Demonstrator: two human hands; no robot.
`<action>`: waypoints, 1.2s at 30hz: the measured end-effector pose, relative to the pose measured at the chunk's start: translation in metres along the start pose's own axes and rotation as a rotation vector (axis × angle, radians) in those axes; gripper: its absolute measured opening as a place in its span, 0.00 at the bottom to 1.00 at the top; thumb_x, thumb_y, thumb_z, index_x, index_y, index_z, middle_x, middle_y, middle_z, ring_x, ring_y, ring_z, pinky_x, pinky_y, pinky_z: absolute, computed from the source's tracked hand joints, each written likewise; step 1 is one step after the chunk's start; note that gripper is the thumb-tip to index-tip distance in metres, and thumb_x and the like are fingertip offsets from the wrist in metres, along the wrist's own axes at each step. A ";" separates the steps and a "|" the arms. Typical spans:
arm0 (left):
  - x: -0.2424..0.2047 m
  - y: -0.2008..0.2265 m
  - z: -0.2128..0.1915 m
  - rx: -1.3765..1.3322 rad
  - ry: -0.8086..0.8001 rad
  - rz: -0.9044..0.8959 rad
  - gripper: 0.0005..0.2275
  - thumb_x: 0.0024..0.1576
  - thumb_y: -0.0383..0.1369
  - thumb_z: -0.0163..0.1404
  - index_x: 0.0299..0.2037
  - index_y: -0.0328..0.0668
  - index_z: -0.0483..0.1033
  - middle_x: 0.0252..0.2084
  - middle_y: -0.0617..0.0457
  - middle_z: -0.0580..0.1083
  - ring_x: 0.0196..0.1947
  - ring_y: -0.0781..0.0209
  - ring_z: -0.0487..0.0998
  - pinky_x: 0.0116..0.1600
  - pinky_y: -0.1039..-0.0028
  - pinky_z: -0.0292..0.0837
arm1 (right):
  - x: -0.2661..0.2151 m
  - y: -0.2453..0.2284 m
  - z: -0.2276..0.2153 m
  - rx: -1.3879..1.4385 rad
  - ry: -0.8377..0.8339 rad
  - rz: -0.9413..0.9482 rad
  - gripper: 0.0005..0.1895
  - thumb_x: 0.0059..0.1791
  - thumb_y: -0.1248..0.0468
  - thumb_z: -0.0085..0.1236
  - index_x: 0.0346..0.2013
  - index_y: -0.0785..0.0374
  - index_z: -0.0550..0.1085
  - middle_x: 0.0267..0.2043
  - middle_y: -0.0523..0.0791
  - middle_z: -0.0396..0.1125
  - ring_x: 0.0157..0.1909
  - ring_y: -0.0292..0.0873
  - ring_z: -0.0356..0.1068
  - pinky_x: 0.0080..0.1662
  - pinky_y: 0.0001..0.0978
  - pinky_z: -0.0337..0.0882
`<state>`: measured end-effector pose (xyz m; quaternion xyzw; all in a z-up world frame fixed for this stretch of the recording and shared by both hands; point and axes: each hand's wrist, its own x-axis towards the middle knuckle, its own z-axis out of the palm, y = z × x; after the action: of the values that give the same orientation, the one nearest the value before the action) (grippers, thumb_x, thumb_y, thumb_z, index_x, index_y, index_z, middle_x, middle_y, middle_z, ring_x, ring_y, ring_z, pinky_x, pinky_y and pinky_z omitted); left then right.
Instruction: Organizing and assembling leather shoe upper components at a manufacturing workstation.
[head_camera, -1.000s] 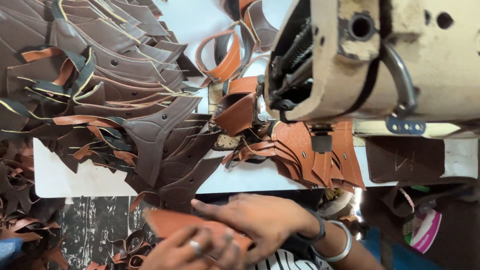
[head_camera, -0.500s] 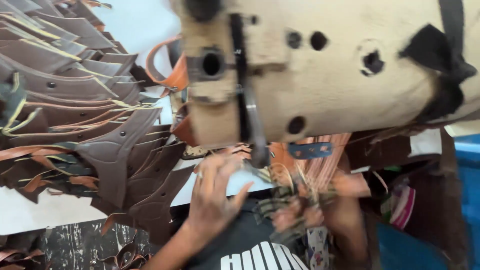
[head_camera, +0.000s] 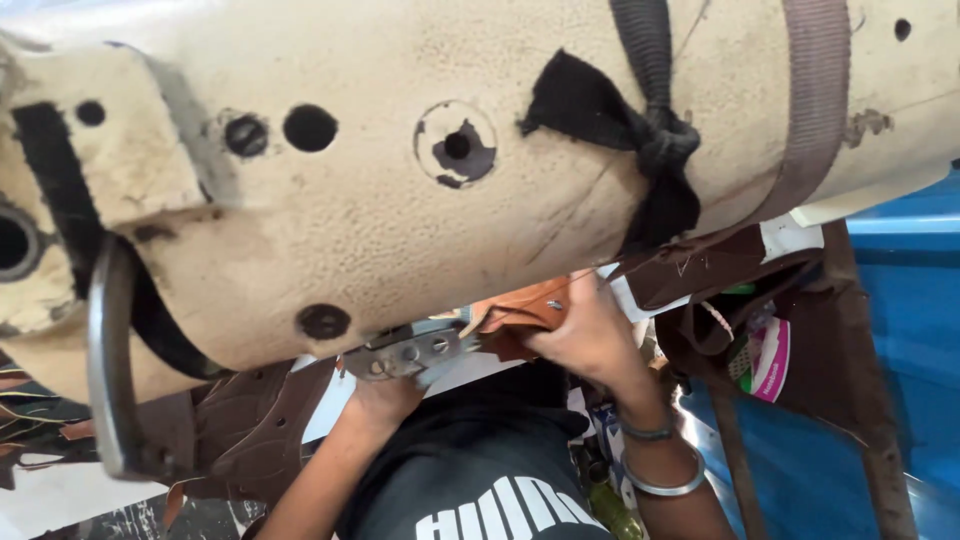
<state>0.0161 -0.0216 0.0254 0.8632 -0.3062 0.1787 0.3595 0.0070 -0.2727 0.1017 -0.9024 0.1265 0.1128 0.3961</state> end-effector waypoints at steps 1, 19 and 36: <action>-0.009 -0.004 0.006 -0.250 -0.064 -0.122 0.13 0.58 0.29 0.57 0.53 0.45 0.79 0.49 0.48 0.79 0.50 0.51 0.80 0.55 0.63 0.74 | -0.001 0.003 -0.008 0.012 0.018 0.020 0.39 0.29 0.64 0.71 0.53 0.71 0.67 0.49 0.57 0.71 0.53 0.59 0.73 0.54 0.43 0.71; 0.004 0.001 0.043 -0.273 -0.413 -0.298 0.16 0.58 0.32 0.54 0.57 0.48 0.77 0.56 0.50 0.78 0.56 0.48 0.79 0.63 0.59 0.73 | -0.003 0.064 -0.013 -0.278 0.128 -0.142 0.34 0.39 0.57 0.70 0.55 0.67 0.71 0.56 0.60 0.67 0.58 0.67 0.65 0.57 0.53 0.66; -0.085 -0.061 0.041 0.069 -0.281 -0.261 0.13 0.60 0.34 0.54 0.53 0.44 0.78 0.50 0.44 0.75 0.50 0.43 0.77 0.55 0.53 0.73 | 0.014 0.112 0.000 -0.158 -0.027 -0.085 0.21 0.41 0.58 0.65 0.45 0.63 0.78 0.49 0.50 0.76 0.53 0.51 0.74 0.58 0.43 0.71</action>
<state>-0.0041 0.0162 -0.0787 0.9239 -0.2326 0.0187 0.3032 -0.0152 -0.3480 0.0207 -0.9338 0.0737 0.1176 0.3297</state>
